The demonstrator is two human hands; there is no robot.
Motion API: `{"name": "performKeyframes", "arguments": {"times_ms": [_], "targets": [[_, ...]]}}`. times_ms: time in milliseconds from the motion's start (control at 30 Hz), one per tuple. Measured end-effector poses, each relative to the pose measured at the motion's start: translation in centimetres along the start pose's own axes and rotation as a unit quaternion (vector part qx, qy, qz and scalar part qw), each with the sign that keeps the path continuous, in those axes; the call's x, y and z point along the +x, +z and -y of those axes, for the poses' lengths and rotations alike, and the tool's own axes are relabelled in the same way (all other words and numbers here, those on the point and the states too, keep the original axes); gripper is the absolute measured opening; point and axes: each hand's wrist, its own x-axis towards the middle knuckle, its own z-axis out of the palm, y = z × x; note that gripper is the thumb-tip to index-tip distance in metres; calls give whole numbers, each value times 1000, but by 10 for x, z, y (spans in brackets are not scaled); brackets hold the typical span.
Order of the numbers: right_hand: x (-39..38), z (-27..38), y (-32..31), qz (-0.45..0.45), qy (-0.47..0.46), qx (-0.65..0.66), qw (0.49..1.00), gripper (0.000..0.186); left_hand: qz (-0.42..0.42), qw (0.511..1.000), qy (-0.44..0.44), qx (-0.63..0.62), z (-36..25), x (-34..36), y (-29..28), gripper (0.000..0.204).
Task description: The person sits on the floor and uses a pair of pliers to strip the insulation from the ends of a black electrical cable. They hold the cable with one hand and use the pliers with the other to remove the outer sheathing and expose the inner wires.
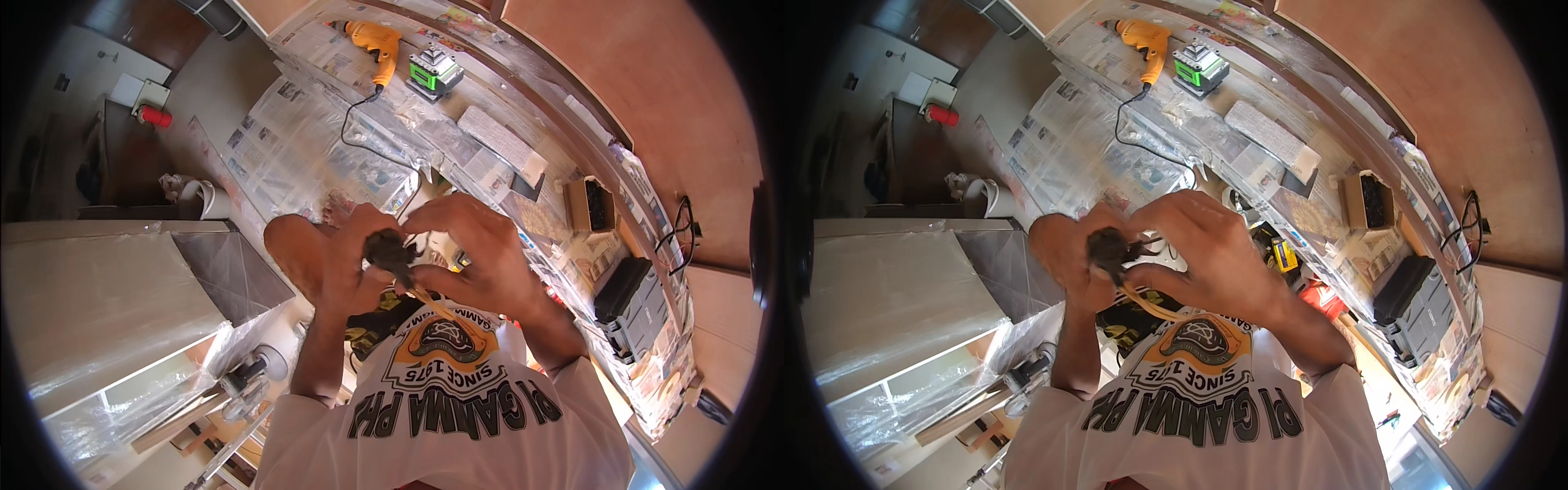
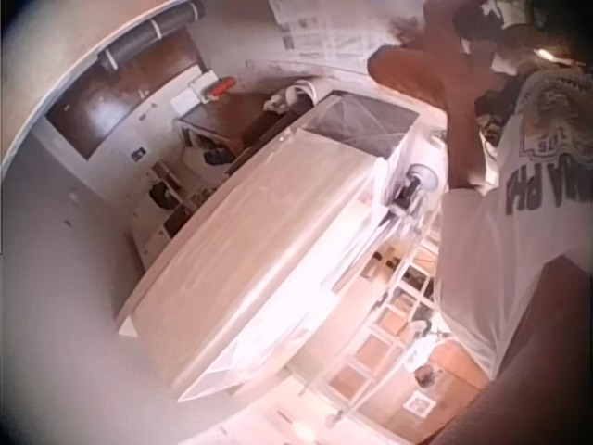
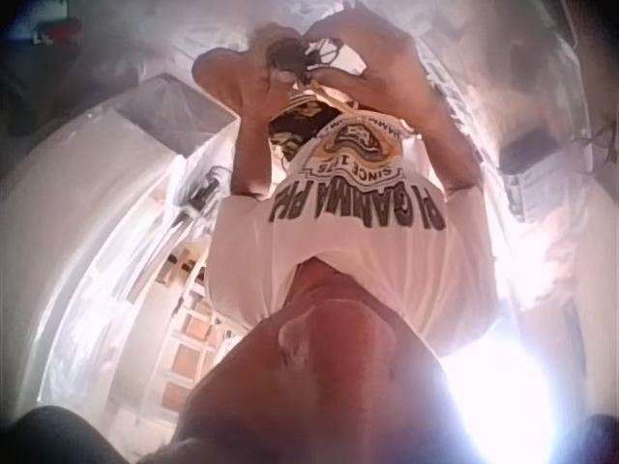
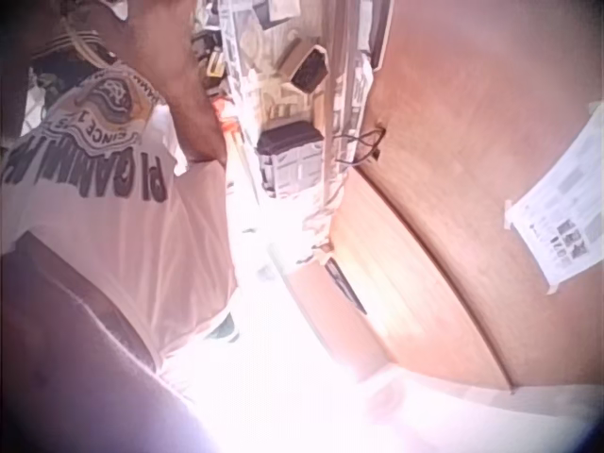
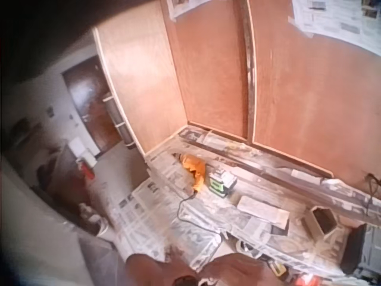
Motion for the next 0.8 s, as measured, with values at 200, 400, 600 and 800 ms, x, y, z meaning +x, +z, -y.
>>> {"name": "performKeyframes", "arguments": {"times_ms": [200, 400, 600, 800], "targets": [[-10, -2, 1, 19, -98, -111, 989, 32, -30, 998, 61, -17, 5, 2, 3, 38], [-13, 4, -16, 21, -135, -111, 984, 24, -62, 991, 122, -4, 8, 2, 8, 43], [8, -4, -34, 60, -115, -97, 987, 24, -45, 991, 117, -48, 4, 4, 19, 46], [14, -5, -35, 70, -118, -80, 987, 19, 36, 992, 121, -6, -1, 1, 10, 50]]}}
